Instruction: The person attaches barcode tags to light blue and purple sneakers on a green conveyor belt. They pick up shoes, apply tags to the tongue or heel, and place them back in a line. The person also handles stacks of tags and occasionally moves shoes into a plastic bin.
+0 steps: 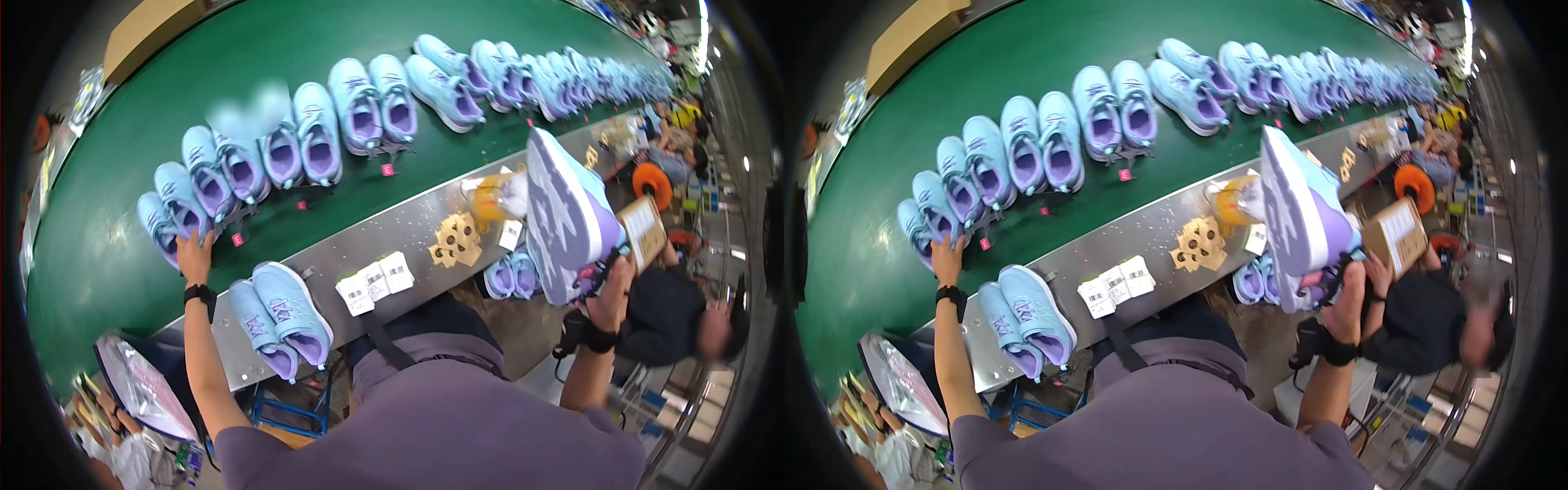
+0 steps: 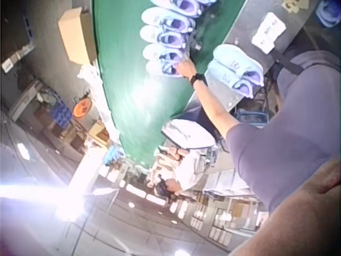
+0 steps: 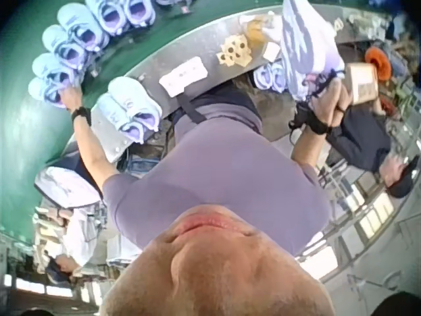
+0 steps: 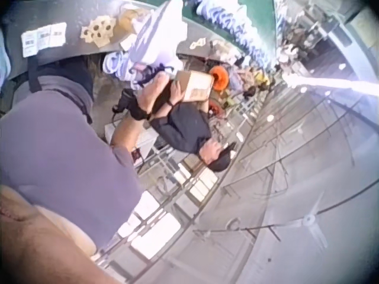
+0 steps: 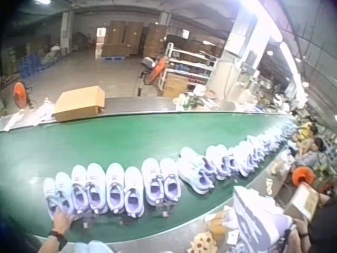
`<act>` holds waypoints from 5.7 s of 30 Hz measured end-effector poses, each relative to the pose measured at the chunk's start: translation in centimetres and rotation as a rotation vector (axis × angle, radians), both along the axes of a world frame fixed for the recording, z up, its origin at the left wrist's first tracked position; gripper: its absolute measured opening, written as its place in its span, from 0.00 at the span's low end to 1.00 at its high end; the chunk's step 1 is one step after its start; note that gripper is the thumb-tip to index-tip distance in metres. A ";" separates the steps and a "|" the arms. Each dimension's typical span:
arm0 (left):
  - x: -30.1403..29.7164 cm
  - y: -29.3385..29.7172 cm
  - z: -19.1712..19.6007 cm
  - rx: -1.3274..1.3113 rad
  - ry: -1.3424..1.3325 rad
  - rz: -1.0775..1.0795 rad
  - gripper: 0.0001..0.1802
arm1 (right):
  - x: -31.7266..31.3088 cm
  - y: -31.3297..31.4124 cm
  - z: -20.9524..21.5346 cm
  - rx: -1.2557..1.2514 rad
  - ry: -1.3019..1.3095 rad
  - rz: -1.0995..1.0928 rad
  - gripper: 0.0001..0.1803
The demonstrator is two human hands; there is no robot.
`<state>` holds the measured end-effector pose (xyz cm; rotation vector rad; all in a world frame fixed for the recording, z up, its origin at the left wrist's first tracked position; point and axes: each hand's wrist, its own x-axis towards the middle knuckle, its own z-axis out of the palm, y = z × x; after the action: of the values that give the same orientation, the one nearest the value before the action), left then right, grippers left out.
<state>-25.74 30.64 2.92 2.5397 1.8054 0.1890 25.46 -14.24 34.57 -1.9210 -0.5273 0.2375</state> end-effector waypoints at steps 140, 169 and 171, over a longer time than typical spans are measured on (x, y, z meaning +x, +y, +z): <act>-6.5 8.9 7.7 0.044 0.323 0.111 0.31 | -12.9 -32.2 -7.5 -0.875 0.688 -0.613 0.29; 50.0 -93.2 9.1 -0.629 0.553 -2.790 0.24 | -43.5 -63.7 -42.9 -0.137 1.053 -1.647 0.53; 47.6 -100.7 0.7 -0.594 0.414 -2.967 0.25 | -42.7 -64.3 -45.3 -0.391 1.058 -1.578 0.40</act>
<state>21.83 -70.02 3.59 1.7436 -2.1718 -0.6633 -17.25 -78.58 -10.73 -1.6939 1.7591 0.2491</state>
